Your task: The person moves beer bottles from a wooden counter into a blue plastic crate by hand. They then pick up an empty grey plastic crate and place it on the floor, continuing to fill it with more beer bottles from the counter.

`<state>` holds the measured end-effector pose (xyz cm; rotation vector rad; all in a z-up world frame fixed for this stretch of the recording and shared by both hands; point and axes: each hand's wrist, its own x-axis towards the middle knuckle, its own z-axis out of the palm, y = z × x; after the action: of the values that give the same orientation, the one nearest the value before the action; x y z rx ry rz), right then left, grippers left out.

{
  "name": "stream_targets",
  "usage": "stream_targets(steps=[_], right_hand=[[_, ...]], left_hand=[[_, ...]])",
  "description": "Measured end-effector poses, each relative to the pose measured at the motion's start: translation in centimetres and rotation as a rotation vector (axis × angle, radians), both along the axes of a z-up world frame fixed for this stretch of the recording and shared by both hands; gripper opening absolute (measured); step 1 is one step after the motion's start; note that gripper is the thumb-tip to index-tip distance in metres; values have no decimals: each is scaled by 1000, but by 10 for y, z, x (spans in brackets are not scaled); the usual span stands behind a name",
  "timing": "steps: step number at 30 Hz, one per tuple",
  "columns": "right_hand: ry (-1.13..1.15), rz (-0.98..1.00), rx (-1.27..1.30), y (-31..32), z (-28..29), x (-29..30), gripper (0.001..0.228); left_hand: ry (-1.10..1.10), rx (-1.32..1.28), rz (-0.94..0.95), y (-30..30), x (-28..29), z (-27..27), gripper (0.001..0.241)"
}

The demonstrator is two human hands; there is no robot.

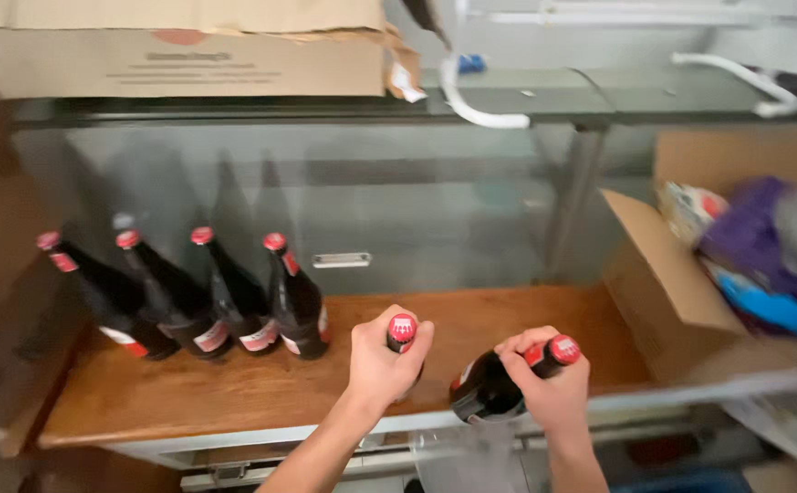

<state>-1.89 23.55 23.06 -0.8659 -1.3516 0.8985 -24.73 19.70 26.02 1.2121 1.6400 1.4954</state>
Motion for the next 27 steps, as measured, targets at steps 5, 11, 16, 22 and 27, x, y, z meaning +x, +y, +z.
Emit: stream_targets(steps=[5,11,16,22,27], right_hand=[[18,-186,-2,-85,-8,64,23],[27,-425,17,-173,-37,147,23],[53,-568,10,-230,-52,222,25],[-45,-837,-126,-279,-77,327,22],[-77,-1044,-147,-301,-96,409,22]], left_hand=[[54,108,-211,-37,49,-2,28],[51,296,-499,-58,132,-35,14],[-8,348,-708,-79,229,-44,20],[-36,327,-921,-91,362,-71,16],[-93,261,-997,-100,481,-100,17]])
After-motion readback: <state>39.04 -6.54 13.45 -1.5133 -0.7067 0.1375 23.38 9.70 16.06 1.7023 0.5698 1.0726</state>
